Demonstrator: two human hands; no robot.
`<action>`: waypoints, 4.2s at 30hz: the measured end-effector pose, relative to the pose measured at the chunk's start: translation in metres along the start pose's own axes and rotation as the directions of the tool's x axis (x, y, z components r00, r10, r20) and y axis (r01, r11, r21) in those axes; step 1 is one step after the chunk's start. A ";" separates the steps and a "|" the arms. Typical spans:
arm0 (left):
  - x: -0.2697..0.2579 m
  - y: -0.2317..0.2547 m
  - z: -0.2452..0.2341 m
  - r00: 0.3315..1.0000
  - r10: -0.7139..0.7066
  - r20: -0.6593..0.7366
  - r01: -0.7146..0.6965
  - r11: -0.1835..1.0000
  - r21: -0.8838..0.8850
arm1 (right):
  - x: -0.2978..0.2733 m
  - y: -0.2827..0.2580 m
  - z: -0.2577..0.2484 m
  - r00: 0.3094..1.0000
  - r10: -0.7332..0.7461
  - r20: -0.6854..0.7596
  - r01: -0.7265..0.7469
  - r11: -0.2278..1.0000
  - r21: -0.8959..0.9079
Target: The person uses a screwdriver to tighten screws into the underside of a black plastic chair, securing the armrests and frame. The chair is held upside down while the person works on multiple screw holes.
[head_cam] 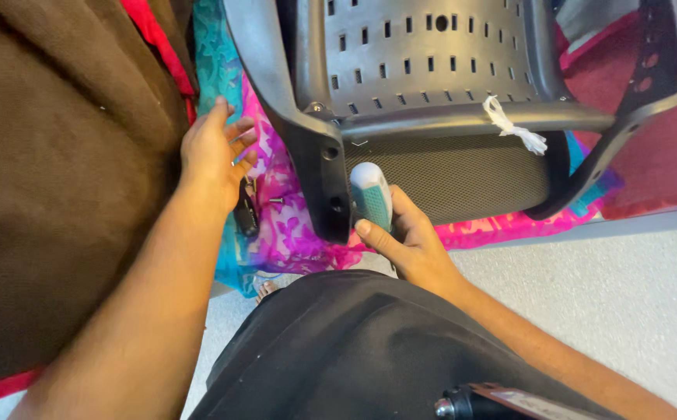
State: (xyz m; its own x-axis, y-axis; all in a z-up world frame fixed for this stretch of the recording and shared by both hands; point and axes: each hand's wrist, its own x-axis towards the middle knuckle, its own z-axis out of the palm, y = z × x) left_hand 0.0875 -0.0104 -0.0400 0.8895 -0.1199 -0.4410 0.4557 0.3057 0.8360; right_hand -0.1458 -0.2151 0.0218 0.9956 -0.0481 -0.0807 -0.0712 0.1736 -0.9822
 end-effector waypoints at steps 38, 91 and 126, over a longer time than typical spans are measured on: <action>0.077 0.036 0.038 0.941 0.338 0.037 -0.334 0.939 -0.076 | 0.073 0.004 -0.047 0.614 0.485 -0.623 0.132 0.715 0.687; -0.035 0.064 0.077 0.527 0.728 0.438 -0.825 0.315 0.468 | 0.007 0.053 -0.033 0.549 0.588 -0.594 -0.046 0.731 0.681; -0.051 0.077 0.087 0.414 0.650 0.637 -0.892 0.430 0.141 | -0.083 -0.056 -0.002 0.863 0.098 -0.495 0.073 0.946 0.314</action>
State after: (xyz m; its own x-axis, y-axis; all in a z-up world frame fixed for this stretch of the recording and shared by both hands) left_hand 0.0799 -0.0628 0.0749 0.6869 -0.4526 0.5686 -0.5921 0.1053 0.7990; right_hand -0.2247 -0.2229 0.0830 0.8221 -0.5118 -0.2494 0.0249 0.4700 -0.8823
